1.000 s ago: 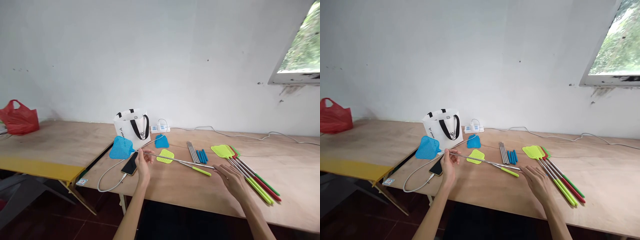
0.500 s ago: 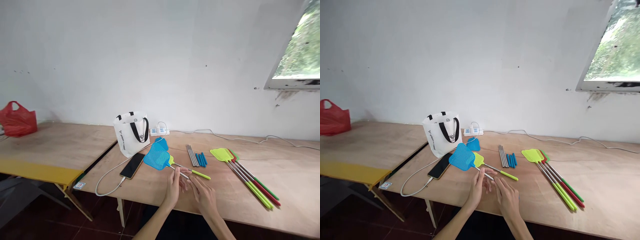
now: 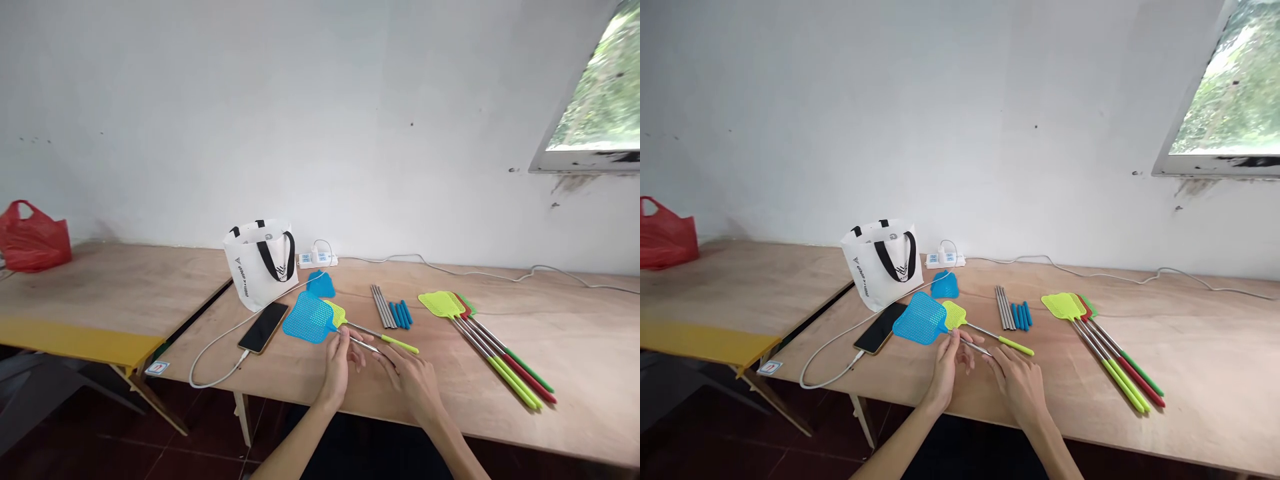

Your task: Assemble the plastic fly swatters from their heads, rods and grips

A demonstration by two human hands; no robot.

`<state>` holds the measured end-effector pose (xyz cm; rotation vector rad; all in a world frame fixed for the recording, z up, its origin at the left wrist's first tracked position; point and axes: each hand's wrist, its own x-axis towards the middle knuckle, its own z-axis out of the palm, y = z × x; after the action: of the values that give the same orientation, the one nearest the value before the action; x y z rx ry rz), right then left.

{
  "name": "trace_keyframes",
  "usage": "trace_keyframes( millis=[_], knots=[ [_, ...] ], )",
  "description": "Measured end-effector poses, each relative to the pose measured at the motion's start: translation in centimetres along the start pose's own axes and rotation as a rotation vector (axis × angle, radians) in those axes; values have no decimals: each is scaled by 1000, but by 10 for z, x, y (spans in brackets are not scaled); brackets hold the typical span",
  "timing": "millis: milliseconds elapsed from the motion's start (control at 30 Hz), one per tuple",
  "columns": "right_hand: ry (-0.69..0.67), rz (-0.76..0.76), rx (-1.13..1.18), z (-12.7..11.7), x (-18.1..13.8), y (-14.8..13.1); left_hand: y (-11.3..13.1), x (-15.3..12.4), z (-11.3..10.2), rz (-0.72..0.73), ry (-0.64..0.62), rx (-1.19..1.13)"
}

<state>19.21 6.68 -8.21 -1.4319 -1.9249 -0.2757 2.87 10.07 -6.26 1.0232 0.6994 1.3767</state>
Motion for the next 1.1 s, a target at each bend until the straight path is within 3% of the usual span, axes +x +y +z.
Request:
trace_keyframes(
  millis=[200,300,400,633,800,867,967,1100],
  knots=[
    [11,-13,-31,-22,3,73,46,29,-45,213,318,-110],
    [26,32,53,-30,1,104,65,39,-65,267,339,-101],
    [60,81,134,-31,-2,112,68,40,-70,255,307,-83],
    [-31,68,249,-37,3,89,45,36,-50,233,326,-45],
    [-64,1,204,-14,5,27,-6,4,-4,-38,47,71],
    [-19,19,146,-2,1,6,-21,-6,9,-95,-9,77],
    [14,61,148,10,-5,-7,-25,-9,13,-130,-71,111],
    [-34,89,226,12,-4,-3,-14,-2,5,-138,-113,110]
  ],
)
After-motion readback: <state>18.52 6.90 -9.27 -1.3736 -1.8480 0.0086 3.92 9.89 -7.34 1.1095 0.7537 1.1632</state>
